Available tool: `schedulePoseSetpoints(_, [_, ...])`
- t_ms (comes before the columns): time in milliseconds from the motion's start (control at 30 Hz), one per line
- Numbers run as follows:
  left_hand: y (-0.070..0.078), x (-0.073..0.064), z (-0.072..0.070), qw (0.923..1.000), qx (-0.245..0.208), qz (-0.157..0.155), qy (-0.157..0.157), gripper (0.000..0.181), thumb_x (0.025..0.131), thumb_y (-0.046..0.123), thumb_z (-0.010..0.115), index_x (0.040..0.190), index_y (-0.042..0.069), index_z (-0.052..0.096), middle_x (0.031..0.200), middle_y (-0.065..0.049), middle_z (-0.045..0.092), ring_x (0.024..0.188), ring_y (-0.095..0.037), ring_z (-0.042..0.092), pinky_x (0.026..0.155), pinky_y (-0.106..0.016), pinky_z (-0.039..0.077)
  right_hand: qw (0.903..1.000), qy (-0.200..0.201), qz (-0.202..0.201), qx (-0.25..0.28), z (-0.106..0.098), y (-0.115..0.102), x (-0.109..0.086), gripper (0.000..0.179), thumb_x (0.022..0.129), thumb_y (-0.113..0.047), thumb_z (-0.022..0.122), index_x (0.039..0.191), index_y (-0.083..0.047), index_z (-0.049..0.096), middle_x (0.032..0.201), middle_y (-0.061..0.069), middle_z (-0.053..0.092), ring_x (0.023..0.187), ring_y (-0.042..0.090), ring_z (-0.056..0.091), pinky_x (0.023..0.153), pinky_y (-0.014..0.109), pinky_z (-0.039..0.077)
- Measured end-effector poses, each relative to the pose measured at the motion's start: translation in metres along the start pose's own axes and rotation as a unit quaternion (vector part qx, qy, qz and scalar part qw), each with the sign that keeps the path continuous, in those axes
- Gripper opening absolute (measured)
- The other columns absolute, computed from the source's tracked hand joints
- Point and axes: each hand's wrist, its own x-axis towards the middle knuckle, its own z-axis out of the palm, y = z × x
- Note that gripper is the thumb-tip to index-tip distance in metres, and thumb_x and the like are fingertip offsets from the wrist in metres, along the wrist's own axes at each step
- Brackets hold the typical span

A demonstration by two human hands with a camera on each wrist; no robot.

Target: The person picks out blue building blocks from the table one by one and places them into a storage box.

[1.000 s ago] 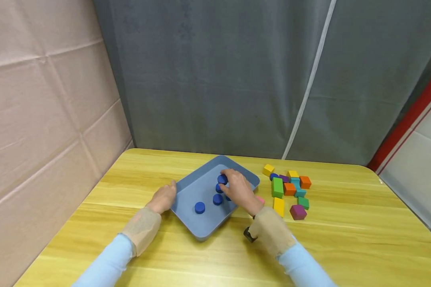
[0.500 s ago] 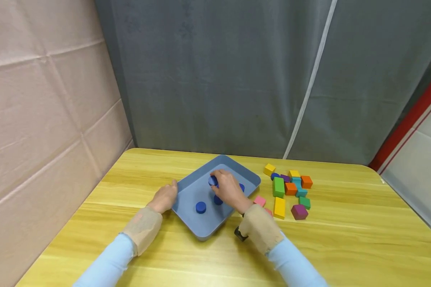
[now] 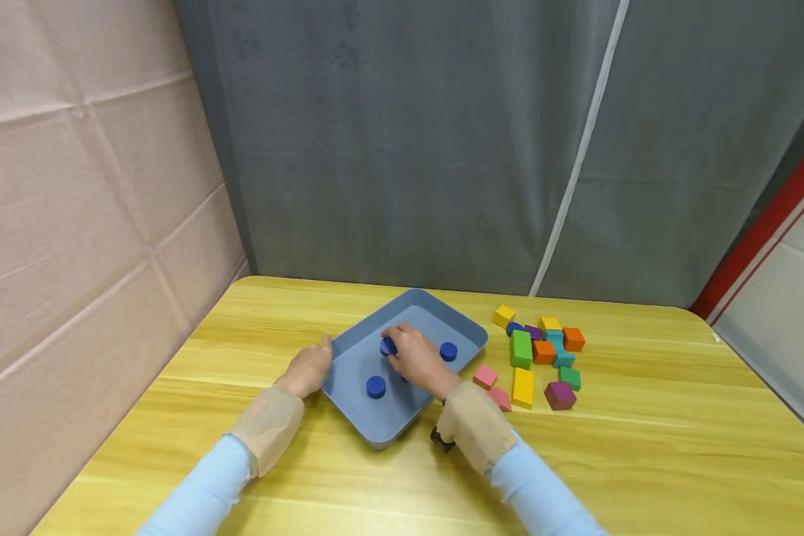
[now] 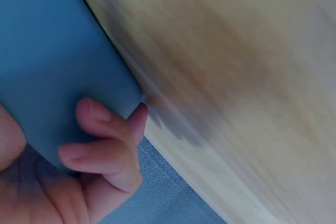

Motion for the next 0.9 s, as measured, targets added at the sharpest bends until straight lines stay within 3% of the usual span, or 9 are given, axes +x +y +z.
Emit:
schedulePoseSetpoints(433, [0.0,-0.001,0.0,1.0,0.007,0.001,-0.005,0.044,0.084,-0.01,0.037,0.126,-0.017,0.029,0.106,-0.038,0.05,0.093,-0.043,0.054,0.08,-0.048,0.047,0.9996,-0.003,-0.027,-0.002,0.009,-0.003,0.002,0.029,0.076,-0.004,0.066,0.104,0.0,0.06,0.096,0.013,0.061,0.089,0.024,0.058,0.074,0.032,0.051])
schedulePoseSetpoints(667, [0.0,0.001,0.001,0.9999,0.013,-0.005,-0.009,0.045,0.084,-0.009,0.038,0.127,-0.016,0.029,0.106,-0.037,0.051,0.093,-0.043,0.054,0.08,-0.047,0.047,0.9989,-0.033,-0.031,0.01,0.014,-0.004,0.002,0.028,0.077,-0.002,0.064,0.104,0.002,0.059,0.094,0.012,0.06,0.087,0.022,0.057,0.074,0.03,0.05])
schedulePoseSetpoints(900, [-0.001,0.001,0.002,0.9999,0.012,-0.002,-0.005,0.046,0.083,-0.01,0.038,0.127,-0.017,0.028,0.106,-0.038,0.05,0.093,-0.044,0.054,0.081,-0.048,0.047,0.9969,-0.061,-0.047,-0.018,0.018,-0.004,0.002,0.026,0.075,0.0,0.063,0.1,0.002,0.061,0.09,0.011,0.06,0.083,0.02,0.058,0.07,0.027,0.05])
